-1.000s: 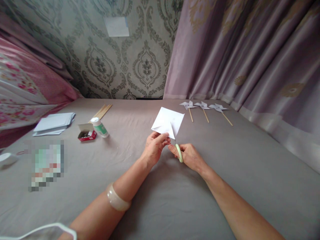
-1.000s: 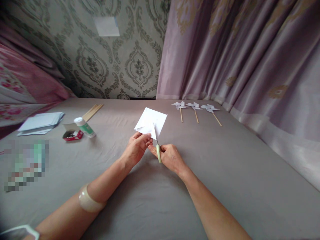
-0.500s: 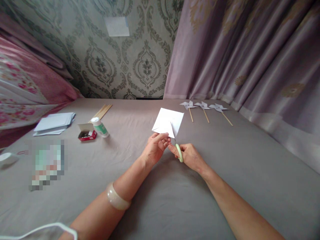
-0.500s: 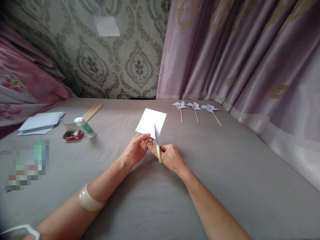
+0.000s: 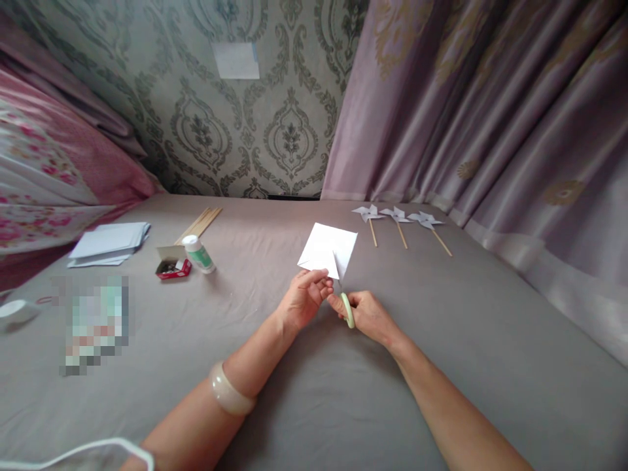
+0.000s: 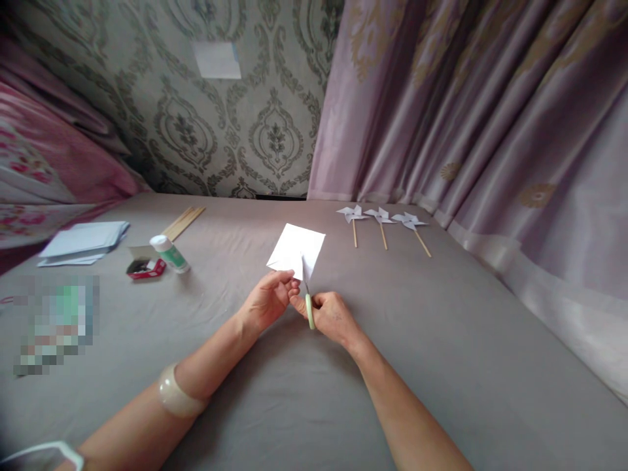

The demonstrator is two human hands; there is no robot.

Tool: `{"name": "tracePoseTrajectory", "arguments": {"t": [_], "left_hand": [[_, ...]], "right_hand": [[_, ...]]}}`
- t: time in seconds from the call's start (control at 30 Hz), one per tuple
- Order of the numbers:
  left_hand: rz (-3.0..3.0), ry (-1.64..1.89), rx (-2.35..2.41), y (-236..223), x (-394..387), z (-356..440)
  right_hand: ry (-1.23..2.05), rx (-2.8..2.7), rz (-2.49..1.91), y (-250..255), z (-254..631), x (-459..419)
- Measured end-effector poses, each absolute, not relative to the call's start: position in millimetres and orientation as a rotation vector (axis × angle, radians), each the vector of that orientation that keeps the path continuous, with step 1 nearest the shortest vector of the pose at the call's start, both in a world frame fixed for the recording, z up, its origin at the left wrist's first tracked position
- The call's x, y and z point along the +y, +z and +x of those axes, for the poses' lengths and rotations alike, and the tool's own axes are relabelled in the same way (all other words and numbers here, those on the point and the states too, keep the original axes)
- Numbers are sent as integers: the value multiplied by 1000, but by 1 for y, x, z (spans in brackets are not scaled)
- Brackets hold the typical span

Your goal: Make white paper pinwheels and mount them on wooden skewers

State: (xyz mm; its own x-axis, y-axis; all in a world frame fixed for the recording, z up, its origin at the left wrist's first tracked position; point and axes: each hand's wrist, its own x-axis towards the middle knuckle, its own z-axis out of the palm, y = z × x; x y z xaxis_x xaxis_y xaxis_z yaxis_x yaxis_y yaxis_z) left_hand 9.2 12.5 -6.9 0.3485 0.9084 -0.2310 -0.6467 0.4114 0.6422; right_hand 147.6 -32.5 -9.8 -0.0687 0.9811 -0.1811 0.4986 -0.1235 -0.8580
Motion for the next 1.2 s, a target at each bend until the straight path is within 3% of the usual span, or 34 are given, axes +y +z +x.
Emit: {"name": "tracePoseTrajectory", "arguments": {"t": [0.37, 0.8, 1.2], "left_hand": [[589, 1346, 796, -18, 33, -11], [803, 1332, 930, -20, 42, -25], [883, 1216, 997, -19, 39, -25]], "right_hand": [[1319, -1981, -1651, -9, 160, -36], [654, -2334, -2122, 19, 154, -53], [695, -2458, -1962, 29, 161, -66]]}}
